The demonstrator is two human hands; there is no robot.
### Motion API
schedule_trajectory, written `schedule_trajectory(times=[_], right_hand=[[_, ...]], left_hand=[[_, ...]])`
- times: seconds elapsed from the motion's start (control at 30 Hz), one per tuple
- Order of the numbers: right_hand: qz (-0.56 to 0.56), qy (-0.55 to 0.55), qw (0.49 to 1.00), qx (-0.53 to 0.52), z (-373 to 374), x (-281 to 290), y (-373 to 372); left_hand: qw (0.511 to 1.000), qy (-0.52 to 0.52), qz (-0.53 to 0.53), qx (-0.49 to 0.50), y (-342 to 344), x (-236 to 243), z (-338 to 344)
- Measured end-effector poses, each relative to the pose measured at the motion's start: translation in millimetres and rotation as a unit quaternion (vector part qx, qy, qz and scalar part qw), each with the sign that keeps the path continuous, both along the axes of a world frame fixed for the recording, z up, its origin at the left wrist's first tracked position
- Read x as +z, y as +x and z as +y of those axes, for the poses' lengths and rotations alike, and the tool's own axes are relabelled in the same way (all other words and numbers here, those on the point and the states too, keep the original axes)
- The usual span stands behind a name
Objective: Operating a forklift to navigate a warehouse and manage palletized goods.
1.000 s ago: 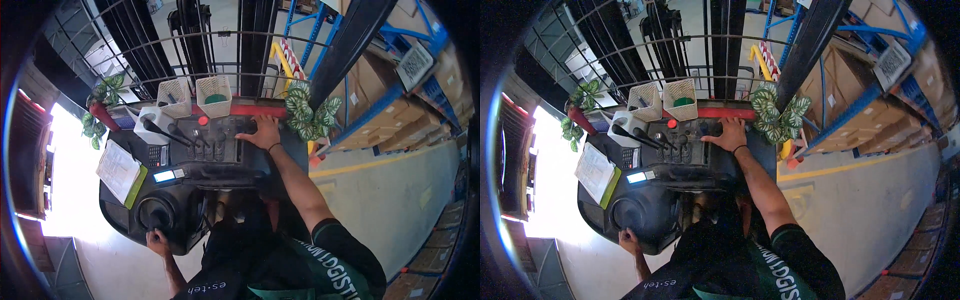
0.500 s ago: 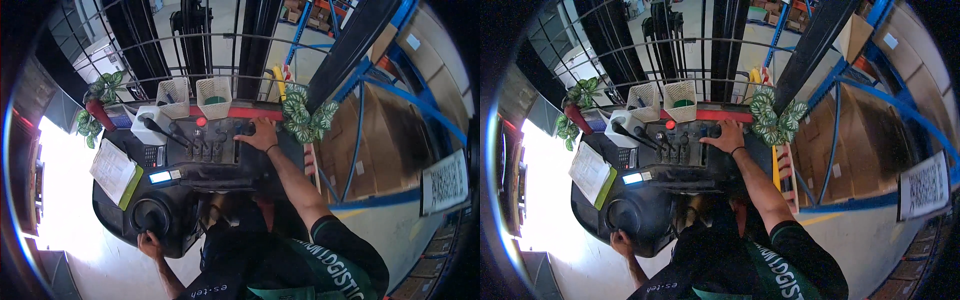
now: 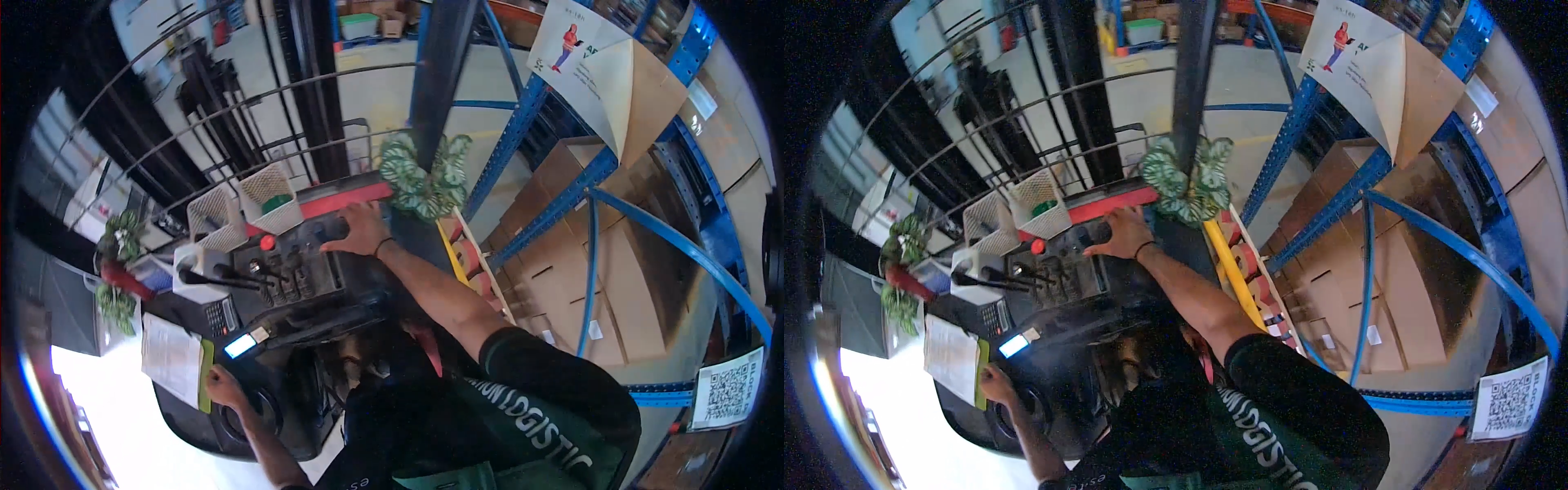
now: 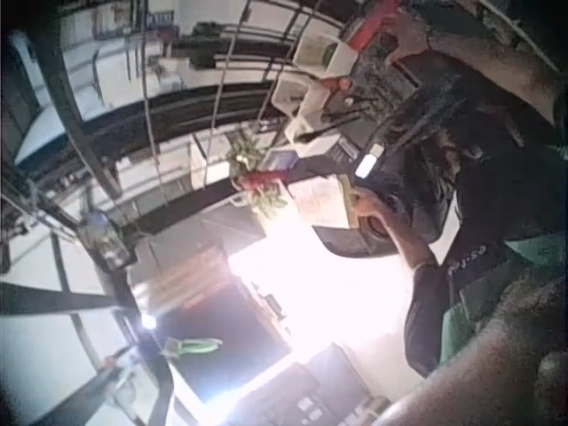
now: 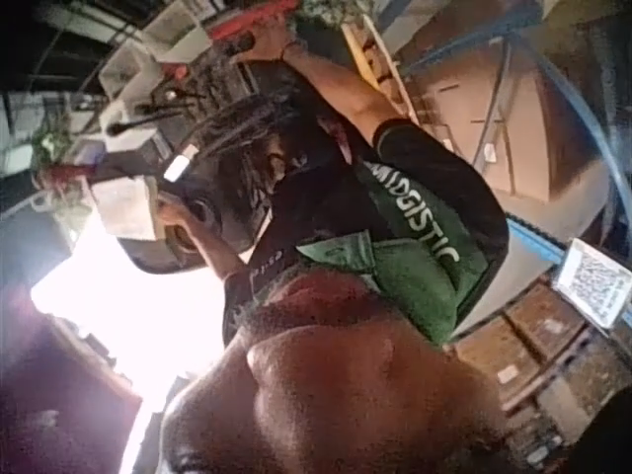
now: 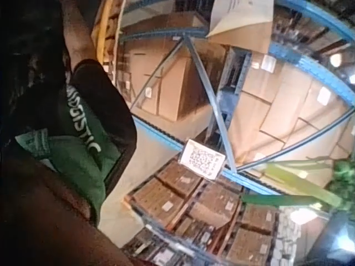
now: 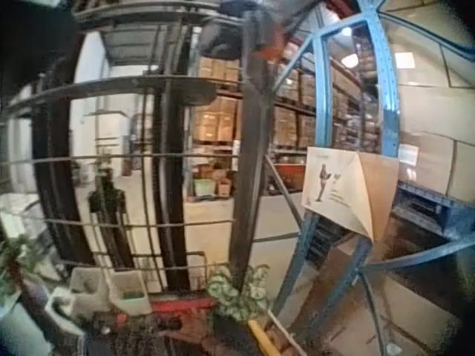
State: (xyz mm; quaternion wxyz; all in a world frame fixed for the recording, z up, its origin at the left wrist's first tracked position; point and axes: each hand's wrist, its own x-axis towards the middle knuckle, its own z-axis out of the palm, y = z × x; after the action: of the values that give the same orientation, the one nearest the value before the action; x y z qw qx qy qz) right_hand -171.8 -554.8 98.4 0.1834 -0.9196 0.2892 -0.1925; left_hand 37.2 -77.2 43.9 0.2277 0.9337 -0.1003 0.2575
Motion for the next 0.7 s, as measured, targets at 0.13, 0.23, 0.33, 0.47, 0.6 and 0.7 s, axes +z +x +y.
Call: schedule_trajectory(times=[0.13,0.23,0.33,0.47,0.6,0.7], right_hand=[[0.006,0.013,1.000,0.021,-0.6,12.4,-1.3],[-0.008,0.033,0.999,0.015,-10.2,13.0,-4.5],[-0.011,0.021,1.000,0.011,-14.6,10.4,-4.8],[0.008,0.048,0.998,0.030,-15.3,10.3,1.5],[0.015,0.027,0.999,0.020,-15.0,9.3,-0.3],[-0.007,0.009,1.000,0.018,-12.0,9.6,11.4]], left_hand=[[0.986,-0.027,0.072,-0.146,-82.0,-4.4,-19.7],[0.979,0.002,0.087,-0.185,-141.1,17.7,-14.8],[0.981,0.003,0.082,-0.175,-159.3,6.3,49.1],[0.996,0.008,-0.038,-0.084,-124.8,-19.4,140.6],[0.998,0.048,0.021,0.041,-54.4,29.6,110.1],[0.995,0.083,0.038,0.034,18.0,16.5,94.0]])
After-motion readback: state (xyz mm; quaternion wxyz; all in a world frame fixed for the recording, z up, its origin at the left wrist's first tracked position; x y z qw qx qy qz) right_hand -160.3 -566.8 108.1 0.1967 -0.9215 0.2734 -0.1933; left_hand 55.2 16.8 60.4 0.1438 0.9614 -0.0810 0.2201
